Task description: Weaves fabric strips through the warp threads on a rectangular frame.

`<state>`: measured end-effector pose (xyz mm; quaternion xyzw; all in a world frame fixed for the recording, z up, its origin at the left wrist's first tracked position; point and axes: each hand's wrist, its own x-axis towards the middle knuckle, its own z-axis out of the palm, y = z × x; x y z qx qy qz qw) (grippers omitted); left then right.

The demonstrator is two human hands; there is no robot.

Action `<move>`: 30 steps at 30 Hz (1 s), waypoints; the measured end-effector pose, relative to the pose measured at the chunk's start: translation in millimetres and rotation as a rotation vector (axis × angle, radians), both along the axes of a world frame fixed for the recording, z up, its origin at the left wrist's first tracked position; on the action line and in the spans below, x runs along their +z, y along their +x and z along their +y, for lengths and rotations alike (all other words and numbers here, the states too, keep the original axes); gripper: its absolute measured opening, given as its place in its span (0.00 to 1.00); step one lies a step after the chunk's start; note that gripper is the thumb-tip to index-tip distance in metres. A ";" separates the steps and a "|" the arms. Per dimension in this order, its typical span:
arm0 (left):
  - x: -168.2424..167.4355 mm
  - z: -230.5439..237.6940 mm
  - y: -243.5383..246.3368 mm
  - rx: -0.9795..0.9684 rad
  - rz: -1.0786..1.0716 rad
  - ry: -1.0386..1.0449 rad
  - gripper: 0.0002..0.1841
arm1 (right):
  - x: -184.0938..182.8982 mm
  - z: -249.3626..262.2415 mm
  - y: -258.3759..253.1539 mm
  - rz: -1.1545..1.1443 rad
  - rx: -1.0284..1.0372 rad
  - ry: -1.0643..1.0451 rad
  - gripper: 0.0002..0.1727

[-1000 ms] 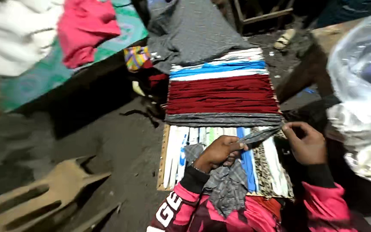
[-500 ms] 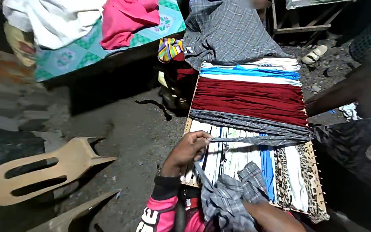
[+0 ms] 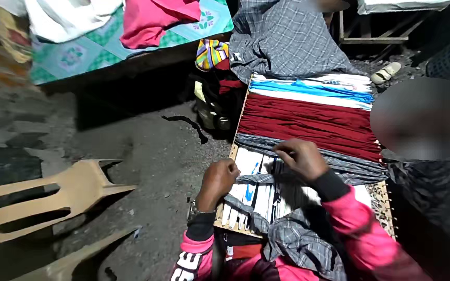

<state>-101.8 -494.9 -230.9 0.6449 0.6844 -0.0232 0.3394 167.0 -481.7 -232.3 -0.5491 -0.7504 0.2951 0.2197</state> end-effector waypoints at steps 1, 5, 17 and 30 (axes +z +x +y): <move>0.4 5.2 -1.8 0.052 0.010 0.055 0.12 | -14.3 18.4 -18.3 0.016 0.006 0.012 0.11; -20.5 34.5 -2.1 0.197 0.038 0.199 0.15 | -51.9 65.8 -80.1 -0.075 0.029 -0.092 0.12; -53.0 75.8 9.0 0.317 -0.152 0.267 0.08 | -52.0 120.6 -93.5 -0.062 0.070 -0.344 0.13; -61.8 74.3 2.5 0.474 -0.345 0.169 0.11 | -58.9 99.8 -103.2 -0.068 0.013 -0.234 0.14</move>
